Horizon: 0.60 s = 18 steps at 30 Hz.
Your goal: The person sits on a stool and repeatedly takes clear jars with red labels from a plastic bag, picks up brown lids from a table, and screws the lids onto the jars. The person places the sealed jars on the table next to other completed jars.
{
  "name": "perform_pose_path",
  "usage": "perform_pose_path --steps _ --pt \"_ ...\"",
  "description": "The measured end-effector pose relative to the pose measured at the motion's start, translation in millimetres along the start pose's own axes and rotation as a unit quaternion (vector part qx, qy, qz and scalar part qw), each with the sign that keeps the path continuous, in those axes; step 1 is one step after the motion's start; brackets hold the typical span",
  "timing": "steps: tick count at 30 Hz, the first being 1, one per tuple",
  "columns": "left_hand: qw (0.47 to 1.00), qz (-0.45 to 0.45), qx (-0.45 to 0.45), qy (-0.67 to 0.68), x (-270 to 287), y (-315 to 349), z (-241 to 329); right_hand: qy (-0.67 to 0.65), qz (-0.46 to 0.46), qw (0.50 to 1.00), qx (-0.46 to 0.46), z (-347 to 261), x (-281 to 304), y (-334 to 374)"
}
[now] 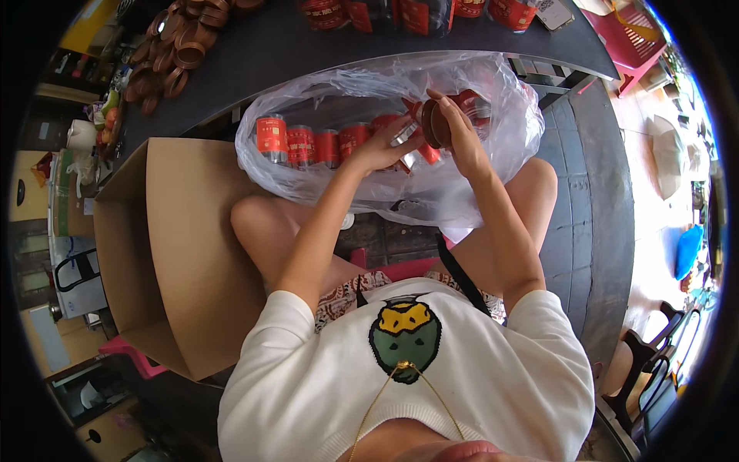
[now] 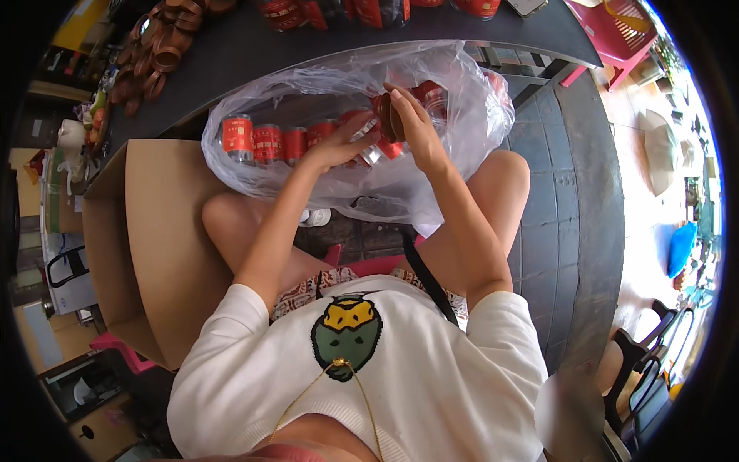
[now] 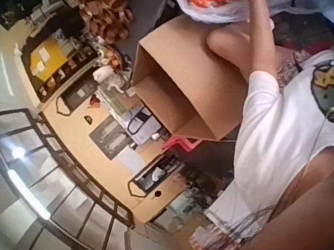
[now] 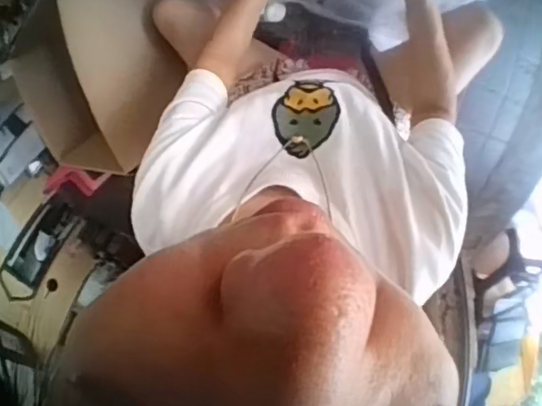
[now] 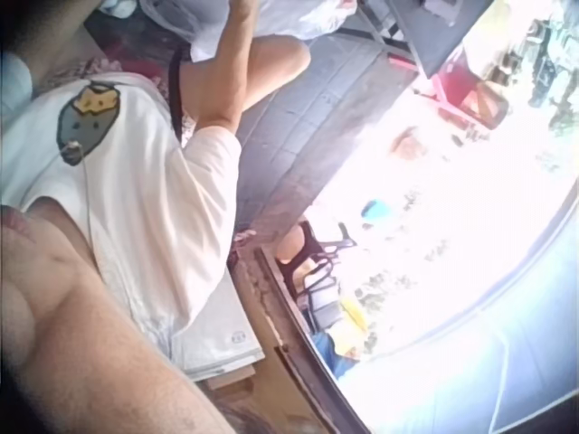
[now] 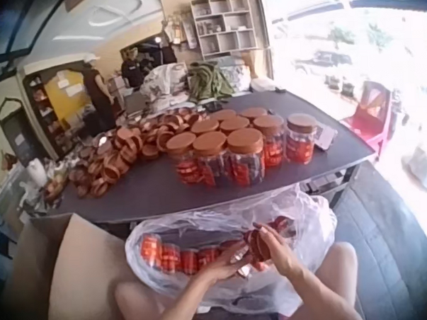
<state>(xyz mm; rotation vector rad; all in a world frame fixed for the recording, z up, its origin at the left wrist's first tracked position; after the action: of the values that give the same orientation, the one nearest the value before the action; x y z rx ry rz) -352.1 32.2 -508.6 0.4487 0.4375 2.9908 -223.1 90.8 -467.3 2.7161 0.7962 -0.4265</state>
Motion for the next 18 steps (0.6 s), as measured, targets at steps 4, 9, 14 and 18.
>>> perform_pose_path --steps 4,9,14,18 --pt "0.982 0.106 -0.103 0.117 22 5 -11 -0.035 -0.013 0.999 0.018 -7 -6 2" --pt "0.901 0.172 -0.090 0.389 45 79 29 0.113 0.043 0.975 0.187 -48 -6 25" --pt "0.841 0.175 -0.174 0.481 22 123 58 0.143 -0.052 0.938 0.311 -69 -45 57" --pt "0.820 0.172 -0.183 0.514 15 133 65 0.114 -0.054 0.930 0.346 -75 -51 65"
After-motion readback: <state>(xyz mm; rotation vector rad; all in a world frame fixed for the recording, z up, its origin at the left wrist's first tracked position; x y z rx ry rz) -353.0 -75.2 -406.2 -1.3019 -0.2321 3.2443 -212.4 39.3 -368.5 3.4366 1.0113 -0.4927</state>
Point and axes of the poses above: each hand's wrist, its own y-axis away from the middle knuckle, its own x-axis out of the back of the hand, z = x × y, the point moved 8 cm from there along -y, towards the middle knuckle, and after that the axes turned 4 degrees about -x, right-handed, at the moved point
